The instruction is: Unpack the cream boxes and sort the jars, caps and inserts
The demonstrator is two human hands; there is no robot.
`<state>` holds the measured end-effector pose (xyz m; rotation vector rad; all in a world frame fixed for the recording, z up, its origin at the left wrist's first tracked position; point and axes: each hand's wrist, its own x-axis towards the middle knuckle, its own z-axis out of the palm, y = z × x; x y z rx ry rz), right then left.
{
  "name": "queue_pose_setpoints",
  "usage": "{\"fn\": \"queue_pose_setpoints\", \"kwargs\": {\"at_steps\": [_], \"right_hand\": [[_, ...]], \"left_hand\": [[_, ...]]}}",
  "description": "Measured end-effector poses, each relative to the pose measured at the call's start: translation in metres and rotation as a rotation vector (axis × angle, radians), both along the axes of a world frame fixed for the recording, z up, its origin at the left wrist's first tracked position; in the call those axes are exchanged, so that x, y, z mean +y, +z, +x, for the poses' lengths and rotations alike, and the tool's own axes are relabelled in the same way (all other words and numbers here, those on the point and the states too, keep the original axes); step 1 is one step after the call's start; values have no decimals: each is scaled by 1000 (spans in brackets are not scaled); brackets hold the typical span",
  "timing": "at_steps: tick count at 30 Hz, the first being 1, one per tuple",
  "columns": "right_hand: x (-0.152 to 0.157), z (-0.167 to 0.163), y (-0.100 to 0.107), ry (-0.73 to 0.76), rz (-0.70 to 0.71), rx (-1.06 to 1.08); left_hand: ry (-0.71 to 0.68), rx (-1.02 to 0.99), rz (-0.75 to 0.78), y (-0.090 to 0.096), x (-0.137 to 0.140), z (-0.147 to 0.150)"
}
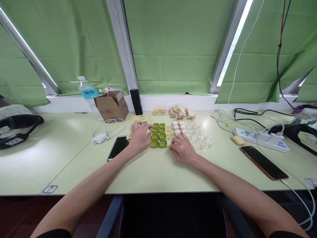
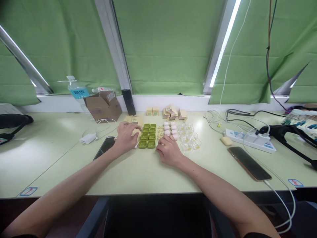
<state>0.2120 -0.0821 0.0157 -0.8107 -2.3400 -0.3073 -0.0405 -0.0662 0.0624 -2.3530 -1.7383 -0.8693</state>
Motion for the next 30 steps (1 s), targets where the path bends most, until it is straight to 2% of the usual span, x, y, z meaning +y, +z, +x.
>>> {"fn": "queue_pose_setpoints", "kwargs": {"at_steps": [4, 8, 12, 15, 22, 30], "right_hand": [[-6, -6, 2, 61, 64, 3], [-11, -12, 4, 113, 99, -29], [-13, -16, 7, 135, 113, -48], [-12, -18, 8, 143, 128, -35], [-14, -21, 8, 157, 201, -94], [-16, -20, 14, 170, 268, -130]], "left_hand": [[-49, 109, 33, 15, 34, 9], [3, 240, 25, 28, 96, 20], [94, 355, -106, 25, 155, 37], [127, 378, -161, 15, 183, 50], [158, 364, -238, -4, 217, 73], [146, 400, -314, -2, 236, 84]]}}
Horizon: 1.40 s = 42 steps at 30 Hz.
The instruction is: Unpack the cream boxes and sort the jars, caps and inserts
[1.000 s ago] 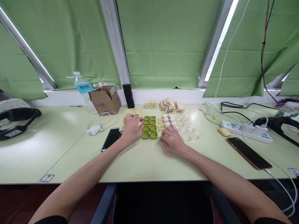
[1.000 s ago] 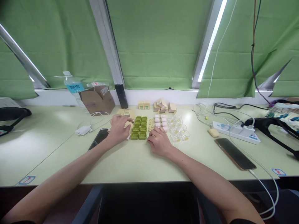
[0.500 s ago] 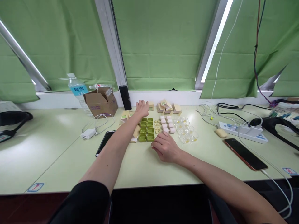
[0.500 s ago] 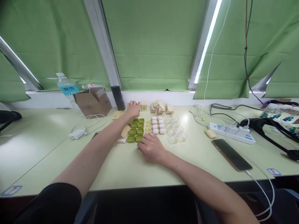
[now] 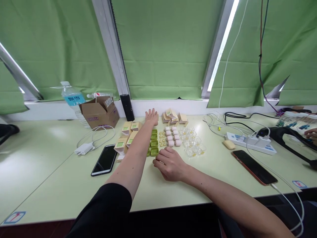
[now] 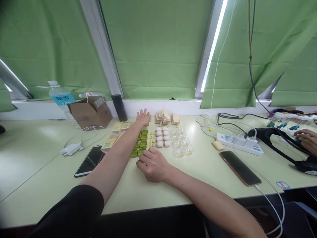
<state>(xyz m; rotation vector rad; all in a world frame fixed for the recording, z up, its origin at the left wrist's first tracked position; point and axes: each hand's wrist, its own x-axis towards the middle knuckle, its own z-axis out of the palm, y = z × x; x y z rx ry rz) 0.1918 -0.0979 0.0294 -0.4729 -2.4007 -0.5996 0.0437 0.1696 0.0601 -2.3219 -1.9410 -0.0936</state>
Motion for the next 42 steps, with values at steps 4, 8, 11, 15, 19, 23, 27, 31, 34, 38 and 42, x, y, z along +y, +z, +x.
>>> {"fn": "queue_pose_setpoints", "kwargs": {"at_steps": [4, 8, 11, 15, 19, 23, 27, 31, 34, 38, 42], "right_hand": [[3, 1, 0, -18, 12, 3], [4, -1, -2, -7, 3, 11], [4, -3, -4, 20, 26, 22], [4, -3, -4, 36, 60, 45], [4, -2, -2, 21, 47, 48], [4, -2, 0, 22, 61, 52], [3, -2, 2, 36, 87, 80], [4, 4, 6, 28, 97, 152], [7, 13, 11, -12, 63, 242], [13, 23, 18, -68, -1, 435], [20, 33, 21, -86, -23, 639]], "left_hand": [[-41, 29, -26, -2, 1, -3], [-86, 48, -19, -5, -1, -8], [-114, 58, -11, -6, -1, -9], [-146, 78, 9, -6, 1, -6], [-168, 105, -4, -8, 2, -5], [-183, 122, 4, -8, -2, -7], [-230, 125, 59, 0, -14, -10], [-294, 24, 220, 23, -40, -20], [-376, -208, 361, 44, -78, -32], [-493, -490, 422, 56, -153, -50], [-585, -733, 332, 42, -230, -61]]}}
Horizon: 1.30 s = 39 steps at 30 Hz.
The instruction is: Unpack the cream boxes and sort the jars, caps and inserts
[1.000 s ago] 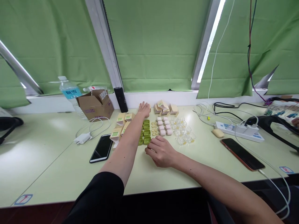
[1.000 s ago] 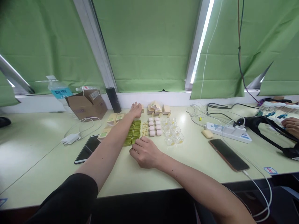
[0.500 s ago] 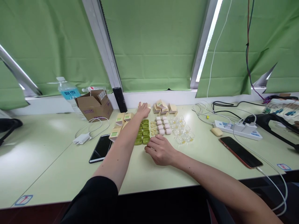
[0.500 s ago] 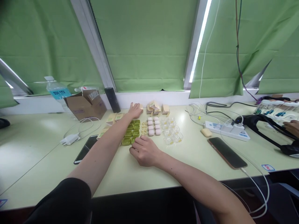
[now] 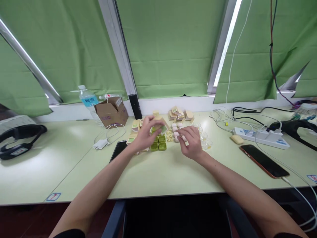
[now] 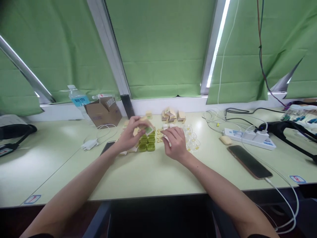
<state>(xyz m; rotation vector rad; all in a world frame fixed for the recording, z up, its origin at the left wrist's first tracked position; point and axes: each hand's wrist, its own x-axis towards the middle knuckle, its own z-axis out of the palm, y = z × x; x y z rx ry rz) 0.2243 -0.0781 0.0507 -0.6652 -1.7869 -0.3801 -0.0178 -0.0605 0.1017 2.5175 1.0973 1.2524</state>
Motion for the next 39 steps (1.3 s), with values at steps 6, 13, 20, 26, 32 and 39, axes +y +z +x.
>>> {"fn": "queue_pose_setpoints", "kwargs": {"at_steps": [6, 13, 20, 26, 32, 39], "right_hand": [[3, 6, -2, 8, -48, 83], [-7, 0, -11, 252, -299, 55], [-27, -16, -16, 300, -531, -132], [-37, -31, -26, 326, -574, -112], [-28, -19, -25, 393, -567, -46], [-21, -20, -29, 464, -566, 49]], "left_hand": [[-257, 85, -172, -41, -53, 3], [-169, -34, -148, -73, -54, 15], [-11, -14, 266, -75, -56, 16], [-35, 79, 339, -79, -59, 16], [-104, -8, 92, -70, -55, 13], [-19, 18, 94, -75, -51, 14]]}}
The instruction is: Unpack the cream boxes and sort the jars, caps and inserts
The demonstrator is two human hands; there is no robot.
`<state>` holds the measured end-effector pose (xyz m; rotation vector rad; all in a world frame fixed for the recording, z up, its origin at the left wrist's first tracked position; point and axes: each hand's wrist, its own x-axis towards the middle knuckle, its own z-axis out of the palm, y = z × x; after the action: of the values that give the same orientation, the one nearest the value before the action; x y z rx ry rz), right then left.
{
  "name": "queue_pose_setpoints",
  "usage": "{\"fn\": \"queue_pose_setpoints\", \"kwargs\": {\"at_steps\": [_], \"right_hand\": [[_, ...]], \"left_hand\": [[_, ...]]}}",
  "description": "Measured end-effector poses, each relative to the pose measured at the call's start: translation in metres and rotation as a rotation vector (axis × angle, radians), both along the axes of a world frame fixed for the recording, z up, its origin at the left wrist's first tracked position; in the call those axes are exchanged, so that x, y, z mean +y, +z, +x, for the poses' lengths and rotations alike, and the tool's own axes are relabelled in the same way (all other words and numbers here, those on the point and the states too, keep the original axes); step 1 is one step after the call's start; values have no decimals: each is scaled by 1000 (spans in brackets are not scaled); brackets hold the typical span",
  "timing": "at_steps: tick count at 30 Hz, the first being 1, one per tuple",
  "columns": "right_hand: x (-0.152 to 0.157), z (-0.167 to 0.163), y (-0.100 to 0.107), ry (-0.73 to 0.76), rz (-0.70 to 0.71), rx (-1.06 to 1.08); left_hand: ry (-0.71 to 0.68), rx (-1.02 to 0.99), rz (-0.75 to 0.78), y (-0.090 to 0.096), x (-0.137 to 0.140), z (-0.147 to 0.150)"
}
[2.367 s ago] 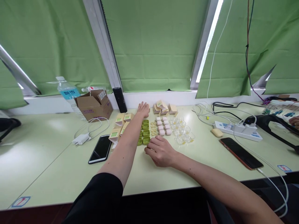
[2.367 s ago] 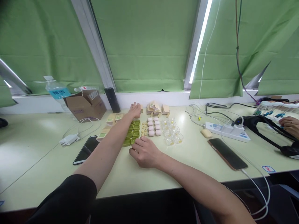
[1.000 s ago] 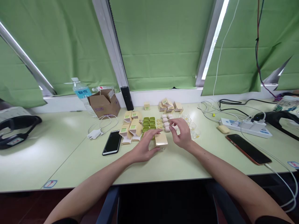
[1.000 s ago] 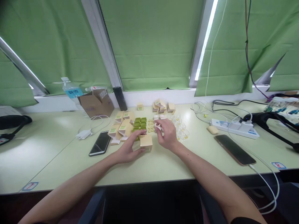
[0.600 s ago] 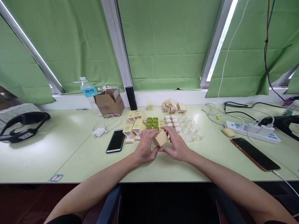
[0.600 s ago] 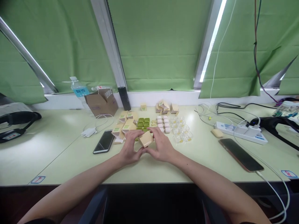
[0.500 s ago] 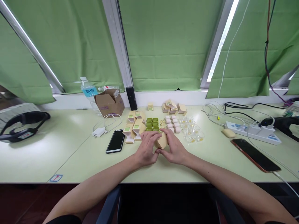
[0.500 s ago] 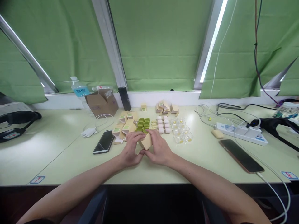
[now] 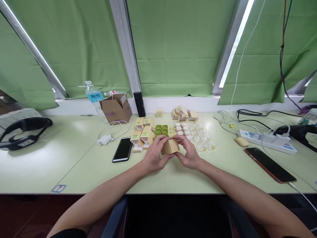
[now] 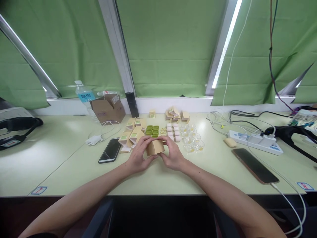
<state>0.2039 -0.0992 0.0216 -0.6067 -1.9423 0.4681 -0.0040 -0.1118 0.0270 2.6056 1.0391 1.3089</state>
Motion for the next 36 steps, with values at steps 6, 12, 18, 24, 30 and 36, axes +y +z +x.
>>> {"fn": "queue_pose_setpoints", "kwargs": {"at_steps": [6, 12, 18, 24, 30, 36], "right_hand": [[-8, 1, 10, 119, -110, 60], [-10, 0, 16, 116, -288, 83], [-7, -1, 11, 136, -326, 32], [-6, -1, 11, 120, -300, -1], [-6, 0, 10, 139, -320, -18], [-8, -2, 13, 129, -351, -63]], "left_hand": [[48, -56, 79, 1, -1, 3], [101, 60, 142, -4, 0, 5], [100, 124, 205, -7, -1, 4], [94, 163, 179, -2, -3, 3], [83, 178, 171, -2, -3, 3], [74, 245, 213, -1, -3, 4]]}}
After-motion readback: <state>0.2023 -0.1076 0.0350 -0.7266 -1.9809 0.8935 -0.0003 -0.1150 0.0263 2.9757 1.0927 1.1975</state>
